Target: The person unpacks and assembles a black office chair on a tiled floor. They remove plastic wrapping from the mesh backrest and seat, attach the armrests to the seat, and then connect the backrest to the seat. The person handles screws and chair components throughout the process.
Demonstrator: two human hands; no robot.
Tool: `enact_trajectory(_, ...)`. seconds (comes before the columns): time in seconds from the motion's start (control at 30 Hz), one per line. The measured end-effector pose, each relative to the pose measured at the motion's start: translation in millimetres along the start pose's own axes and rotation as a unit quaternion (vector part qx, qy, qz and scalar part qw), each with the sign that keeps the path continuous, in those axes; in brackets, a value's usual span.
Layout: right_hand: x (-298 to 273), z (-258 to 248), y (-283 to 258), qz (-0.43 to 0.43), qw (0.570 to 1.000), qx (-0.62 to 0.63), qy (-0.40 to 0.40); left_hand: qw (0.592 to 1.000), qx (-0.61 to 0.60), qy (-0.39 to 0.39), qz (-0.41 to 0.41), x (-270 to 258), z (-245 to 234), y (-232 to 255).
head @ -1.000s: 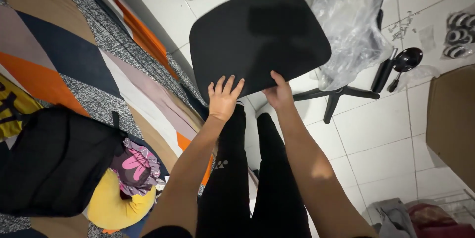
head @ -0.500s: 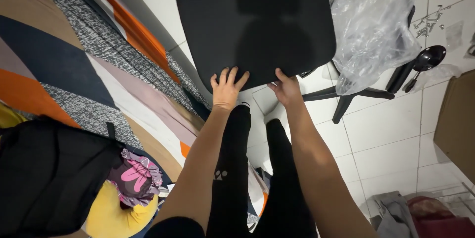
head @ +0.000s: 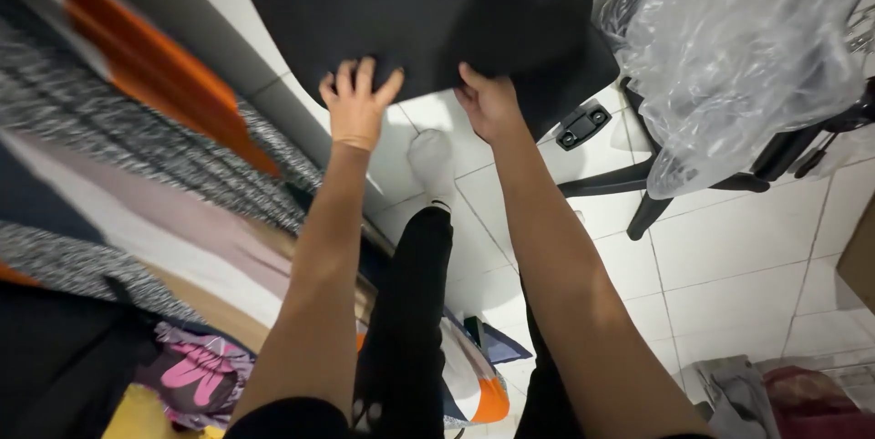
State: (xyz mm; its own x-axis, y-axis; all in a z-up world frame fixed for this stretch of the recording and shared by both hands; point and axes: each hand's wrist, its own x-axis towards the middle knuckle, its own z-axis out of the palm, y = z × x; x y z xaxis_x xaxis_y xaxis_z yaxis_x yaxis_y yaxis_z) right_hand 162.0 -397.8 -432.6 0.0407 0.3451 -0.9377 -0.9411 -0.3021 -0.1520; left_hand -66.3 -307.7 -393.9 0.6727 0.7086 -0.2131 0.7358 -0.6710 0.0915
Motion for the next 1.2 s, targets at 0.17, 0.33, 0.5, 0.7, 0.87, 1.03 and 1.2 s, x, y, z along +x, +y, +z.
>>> enact_trajectory(0.17,53,-16,-23,-0.008,0.999,-0.033,0.019,0.998,0.017,0.063,-0.019,23,56,19)
enact_trajectory(0.33,74,-38,-55,-0.081,0.995,-0.032,-0.042,0.995,0.022,0.089,-0.043,54,100,56)
enact_trajectory(0.5,30,-68,-60,-0.073,0.987,-0.138,-0.048,0.993,-0.018,-0.036,-0.114,67,87,88)
enact_trajectory(0.7,-78,-130,-34,-0.026,0.987,-0.156,-0.005,0.930,-0.288,-0.134,-0.187,26,15,140)
enact_trajectory(0.87,-175,-194,-26,0.017,0.978,-0.199,0.062,0.866,-0.423,-0.154,-0.218,-41,-13,218)
enact_trajectory(1.03,-248,-236,-39,0.030,0.967,-0.242,0.078,0.846,-0.438,-0.195,-0.233,-95,-33,300)
enact_trajectory(1.2,-304,-275,-68,0.011,0.964,-0.264,0.039,0.819,-0.460,-0.230,-0.255,-126,-63,378)
